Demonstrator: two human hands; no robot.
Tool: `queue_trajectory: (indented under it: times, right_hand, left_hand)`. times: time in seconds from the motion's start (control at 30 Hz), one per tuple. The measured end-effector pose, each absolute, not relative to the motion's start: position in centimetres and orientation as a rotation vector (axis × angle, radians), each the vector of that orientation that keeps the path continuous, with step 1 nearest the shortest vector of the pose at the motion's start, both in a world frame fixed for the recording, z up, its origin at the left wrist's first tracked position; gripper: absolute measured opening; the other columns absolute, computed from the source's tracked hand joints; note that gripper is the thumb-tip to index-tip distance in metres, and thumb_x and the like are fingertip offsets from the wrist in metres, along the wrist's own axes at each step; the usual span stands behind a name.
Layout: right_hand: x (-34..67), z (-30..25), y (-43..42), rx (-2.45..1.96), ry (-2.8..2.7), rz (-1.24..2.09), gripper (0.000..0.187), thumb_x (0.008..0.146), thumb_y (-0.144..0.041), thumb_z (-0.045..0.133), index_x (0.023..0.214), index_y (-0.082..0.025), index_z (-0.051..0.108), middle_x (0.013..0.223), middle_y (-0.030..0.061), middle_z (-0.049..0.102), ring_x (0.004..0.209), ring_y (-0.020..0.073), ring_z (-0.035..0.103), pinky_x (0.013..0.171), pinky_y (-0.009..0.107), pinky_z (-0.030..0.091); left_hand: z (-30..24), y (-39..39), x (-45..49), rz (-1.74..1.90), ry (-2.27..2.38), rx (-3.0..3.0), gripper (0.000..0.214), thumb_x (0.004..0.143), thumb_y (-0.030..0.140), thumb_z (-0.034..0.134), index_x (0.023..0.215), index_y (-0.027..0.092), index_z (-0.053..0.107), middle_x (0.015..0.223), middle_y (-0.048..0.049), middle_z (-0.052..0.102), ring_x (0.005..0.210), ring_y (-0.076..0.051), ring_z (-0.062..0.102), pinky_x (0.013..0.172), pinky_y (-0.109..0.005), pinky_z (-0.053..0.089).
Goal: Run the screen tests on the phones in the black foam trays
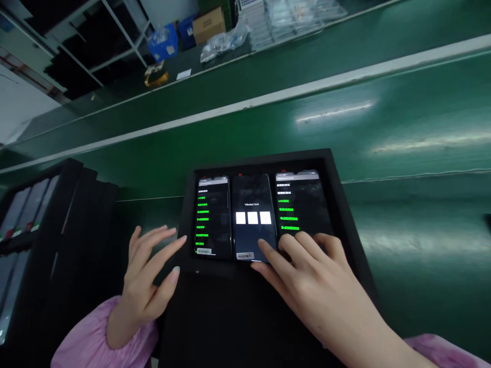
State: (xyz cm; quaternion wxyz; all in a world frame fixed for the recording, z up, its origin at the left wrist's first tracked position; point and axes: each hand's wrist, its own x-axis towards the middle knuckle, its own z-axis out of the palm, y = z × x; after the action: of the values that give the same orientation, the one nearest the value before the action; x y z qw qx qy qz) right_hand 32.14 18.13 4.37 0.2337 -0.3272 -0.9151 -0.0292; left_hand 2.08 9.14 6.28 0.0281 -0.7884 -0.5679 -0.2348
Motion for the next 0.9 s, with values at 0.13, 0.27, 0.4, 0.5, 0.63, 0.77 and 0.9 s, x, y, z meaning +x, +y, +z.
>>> queue_trajectory:
  times: [0.13,0.27,0.4,0.5,0.63,0.77,0.9]
  right_hand:
    - [32.2,4.4,18.0,-0.941,-2.485,-0.059,0.031,0.111,-0.032,0.049,0.115,-0.014,0.074,0.084,0.0029,0.06,0.079,0.0193,0.057,0.079,0.039,0.036]
    - [32.8,4.6,18.5,-0.966,-2.484,-0.069,0.031,0.111,-0.034,0.051,0.121,-0.017,0.074,0.092,0.0049,0.066,0.083,0.0198,0.058,0.082,0.04,0.037]
    - [32.1,4.8,20.1,-1.012,-2.501,-0.159,0.039,0.11,-0.045,0.052,0.14,-0.026,0.068,0.125,0.0115,0.07,0.1,0.0263,0.059,0.088,0.045,0.039]
    - [31.1,5.3,21.3,-0.969,-2.592,-0.127,0.042,0.108,-0.056,0.05,0.137,-0.032,0.07,0.148,0.011,0.062,0.113,0.0295,0.058,0.095,0.05,0.04]
    - [33.2,6.5,21.2,-0.984,-2.479,-0.021,0.044,0.111,-0.054,0.041,0.123,-0.029,0.075,0.147,0.0095,0.063,0.119,0.0298,0.057,0.097,0.049,0.04]
    - [37.9,6.1,19.4,-1.047,-2.312,0.078,0.044,0.114,-0.04,0.037,0.109,-0.027,0.079,0.134,0.0089,0.067,0.116,0.0262,0.059,0.096,0.044,0.042]
    - [40.0,4.1,18.1,-1.01,-2.353,0.065,0.048,0.114,-0.044,0.034,0.116,-0.028,0.079,0.135,0.0102,0.067,0.115,0.0257,0.059,0.094,0.044,0.044]
  left_hand:
    - [5.9,10.1,3.0,-0.68,-1.747,-2.499,0.042,0.099,0.017,0.054,0.141,0.019,0.061,0.138,-0.0119,0.063,0.137,-0.025,0.055,0.133,-0.057,0.016]
    - [5.7,12.1,4.5,-0.575,-1.757,-2.533,0.042,0.101,0.023,0.055,0.142,0.023,0.06,0.142,-0.0106,0.065,0.138,-0.028,0.056,0.132,-0.061,0.013]
    - [5.7,13.9,5.8,-0.533,-1.685,-2.574,0.04,0.101,0.026,0.055,0.141,0.024,0.062,0.143,-0.0099,0.066,0.138,-0.03,0.056,0.131,-0.064,0.013]
    - [5.6,14.2,6.3,-0.59,-1.634,-2.564,0.039,0.101,0.024,0.056,0.14,0.024,0.062,0.142,-0.0105,0.066,0.138,-0.029,0.056,0.131,-0.063,0.012]
    - [5.3,13.9,6.2,-0.643,-1.588,-2.57,0.038,0.1,0.019,0.056,0.138,0.021,0.062,0.137,-0.012,0.067,0.136,-0.028,0.057,0.132,-0.061,0.011]
    - [5.0,13.8,6.0,-0.683,-1.561,-2.597,0.038,0.099,0.016,0.057,0.135,0.021,0.064,0.134,-0.0115,0.068,0.134,-0.027,0.058,0.133,-0.06,0.012]
    - [5.0,14.0,6.2,-0.665,-1.564,-2.598,0.037,0.099,0.017,0.058,0.135,0.022,0.064,0.135,-0.0106,0.068,0.133,-0.027,0.059,0.133,-0.06,0.013]
